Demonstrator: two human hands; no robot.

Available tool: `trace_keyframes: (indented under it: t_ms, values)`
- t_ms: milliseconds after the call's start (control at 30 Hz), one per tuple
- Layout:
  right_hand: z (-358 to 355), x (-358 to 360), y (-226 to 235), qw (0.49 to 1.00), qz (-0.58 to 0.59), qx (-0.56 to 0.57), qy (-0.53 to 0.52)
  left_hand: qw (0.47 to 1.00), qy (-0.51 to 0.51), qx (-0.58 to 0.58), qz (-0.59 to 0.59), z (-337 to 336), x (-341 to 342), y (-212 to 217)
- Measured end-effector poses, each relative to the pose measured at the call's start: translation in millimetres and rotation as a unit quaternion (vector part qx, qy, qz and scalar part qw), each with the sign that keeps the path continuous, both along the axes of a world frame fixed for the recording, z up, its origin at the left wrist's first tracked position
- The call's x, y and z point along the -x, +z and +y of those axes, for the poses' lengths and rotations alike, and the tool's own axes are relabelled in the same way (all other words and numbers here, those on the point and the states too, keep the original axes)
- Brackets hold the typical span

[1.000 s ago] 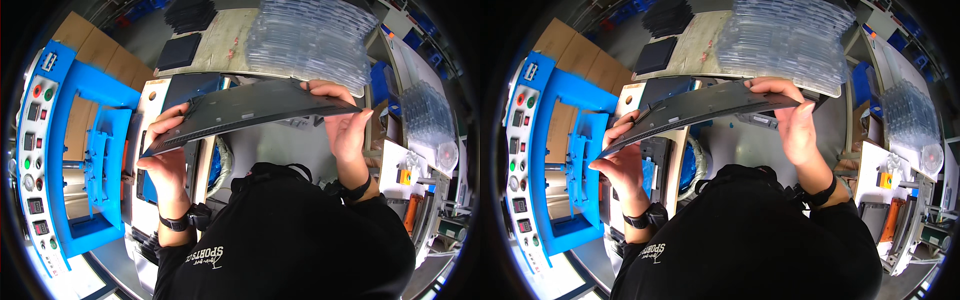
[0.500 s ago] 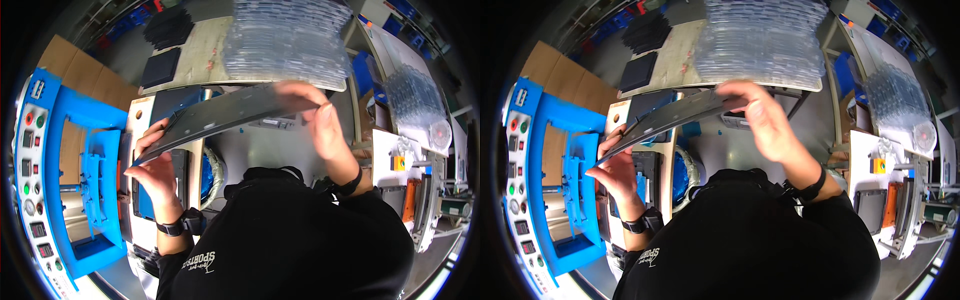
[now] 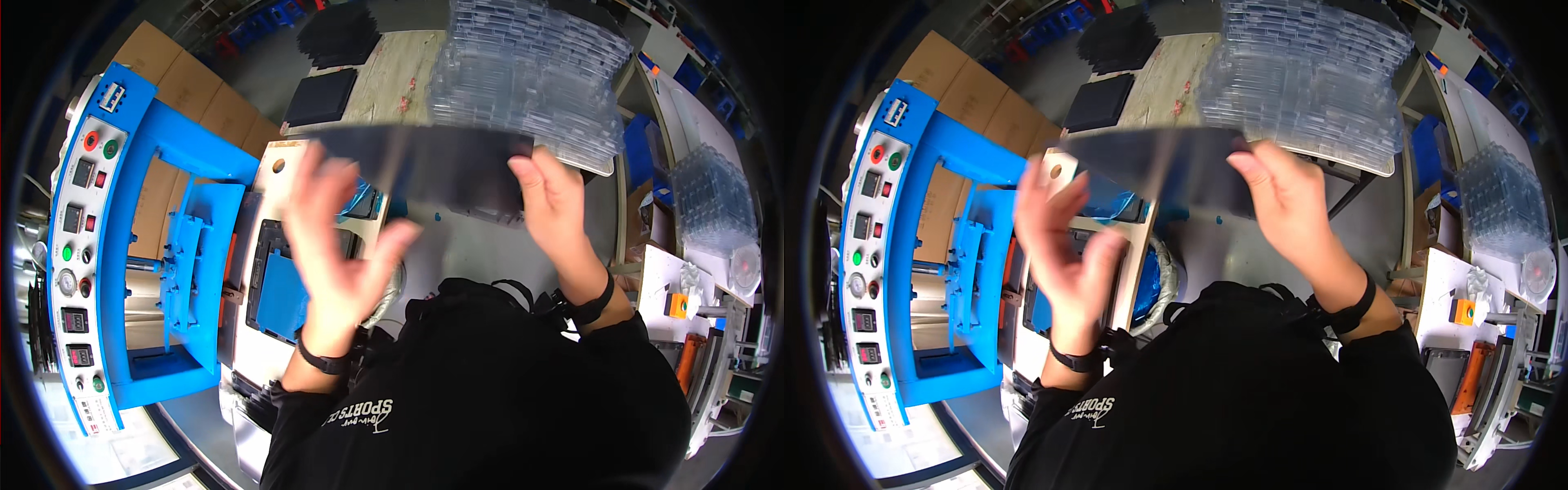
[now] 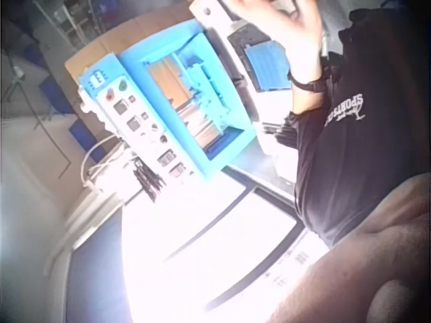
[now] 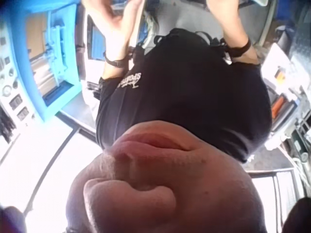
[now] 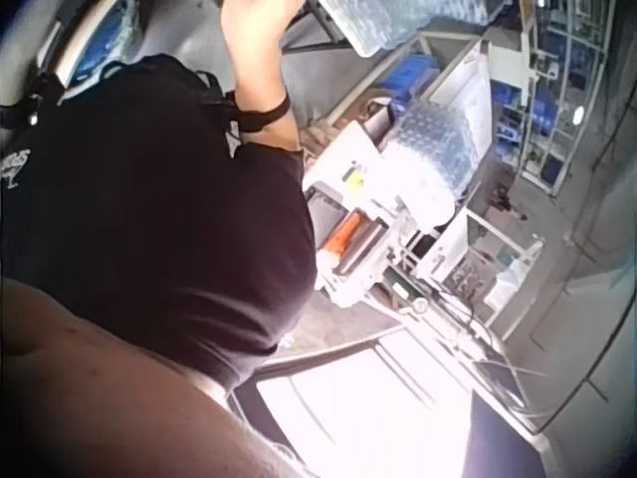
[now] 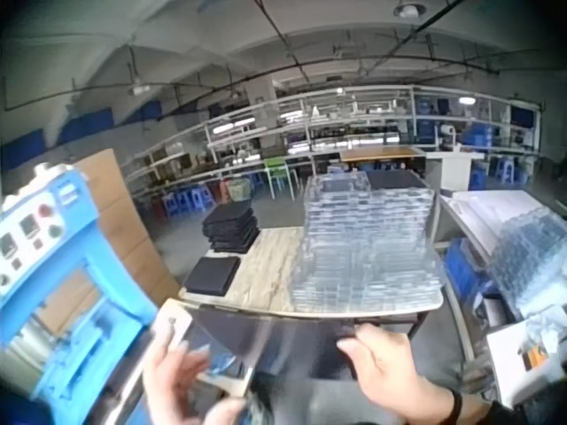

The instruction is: Assembling plastic and electronics components using a heat press machine.

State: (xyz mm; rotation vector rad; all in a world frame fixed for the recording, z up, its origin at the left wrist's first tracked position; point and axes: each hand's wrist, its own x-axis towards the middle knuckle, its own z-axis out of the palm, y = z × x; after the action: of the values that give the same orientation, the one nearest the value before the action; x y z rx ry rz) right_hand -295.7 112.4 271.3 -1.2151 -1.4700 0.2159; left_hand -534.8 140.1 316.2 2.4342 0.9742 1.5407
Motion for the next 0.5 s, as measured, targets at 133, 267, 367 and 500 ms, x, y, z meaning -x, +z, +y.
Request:
trace_keyframes:
  t_ms: [133, 267, 367, 500]
  values:
    - [6, -17, -8, 0.997, 0.08, -0.016, 0.005, 0.923, 0.05, 0.292, -0.246, 21, 29, -13]
    - [2, -19, -8, 0.994, 0.073, -0.081, 0.003, 0.888, -0.056, 0.437, -0.133, 32, 23, -39]
    - [0, -25, -9, 0.973, 0.119, -0.2, 0.006, 0.802, -0.209, 0.445, -0.34, 33, 12, -33]
    - [2, -39, 10, 0.963, 0.01, -0.253, 0.092, 0.796, -0.33, 0.357, -0.36, 37, 9, -22]
